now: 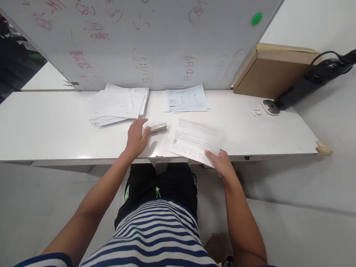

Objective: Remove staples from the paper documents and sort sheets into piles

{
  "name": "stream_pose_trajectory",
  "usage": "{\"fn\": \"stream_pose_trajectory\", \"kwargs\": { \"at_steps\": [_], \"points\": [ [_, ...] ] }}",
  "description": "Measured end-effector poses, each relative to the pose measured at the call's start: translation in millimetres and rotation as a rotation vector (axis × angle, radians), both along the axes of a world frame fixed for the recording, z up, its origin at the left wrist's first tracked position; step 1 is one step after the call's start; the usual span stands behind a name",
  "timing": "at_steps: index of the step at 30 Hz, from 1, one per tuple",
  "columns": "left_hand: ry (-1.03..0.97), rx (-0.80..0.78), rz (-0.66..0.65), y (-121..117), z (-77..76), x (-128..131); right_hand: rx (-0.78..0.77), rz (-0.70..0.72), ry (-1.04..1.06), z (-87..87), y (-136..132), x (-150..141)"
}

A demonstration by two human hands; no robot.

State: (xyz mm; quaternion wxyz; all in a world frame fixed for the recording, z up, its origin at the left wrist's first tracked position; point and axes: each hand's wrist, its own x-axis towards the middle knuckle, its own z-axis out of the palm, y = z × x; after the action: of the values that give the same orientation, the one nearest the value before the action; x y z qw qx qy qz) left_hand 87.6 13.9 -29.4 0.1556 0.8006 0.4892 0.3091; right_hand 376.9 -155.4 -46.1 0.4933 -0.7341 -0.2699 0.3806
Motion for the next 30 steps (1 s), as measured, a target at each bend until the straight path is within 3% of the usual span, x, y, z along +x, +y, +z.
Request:
{"fn": "stream_pose_trajectory", "kwargs": {
  "at_steps": [3, 6, 12, 18, 30],
  "points": [
    [0.111, -0.106, 0.105, -10.8, -19.0, -16.6, 0.067, -0.018, -0.139, 6.0, -7.6, 2.0],
    [0.174, -0.159, 0.123, -13.9, -26.1, -18.4, 0.110, 0.027, -0.219, 10.3, -7.4, -5.7],
    [0.346, -0.150, 0.082, -16.6, -22.2, -14.7, 0.086, 0.109, -0.152, -1.1, 6.3, -28.8],
    [0.347, -0.124, 0.089, -17.5, -23.9, -16.6, 0.142, 0.109, -0.105, -3.0, 7.2, -33.0],
    [0.344, -0.116, 0.090, -16.7, -26.4, -17.0, 0.055, 0.123, -0.085, -7.5, 4.2, -34.9]
  ]
}}
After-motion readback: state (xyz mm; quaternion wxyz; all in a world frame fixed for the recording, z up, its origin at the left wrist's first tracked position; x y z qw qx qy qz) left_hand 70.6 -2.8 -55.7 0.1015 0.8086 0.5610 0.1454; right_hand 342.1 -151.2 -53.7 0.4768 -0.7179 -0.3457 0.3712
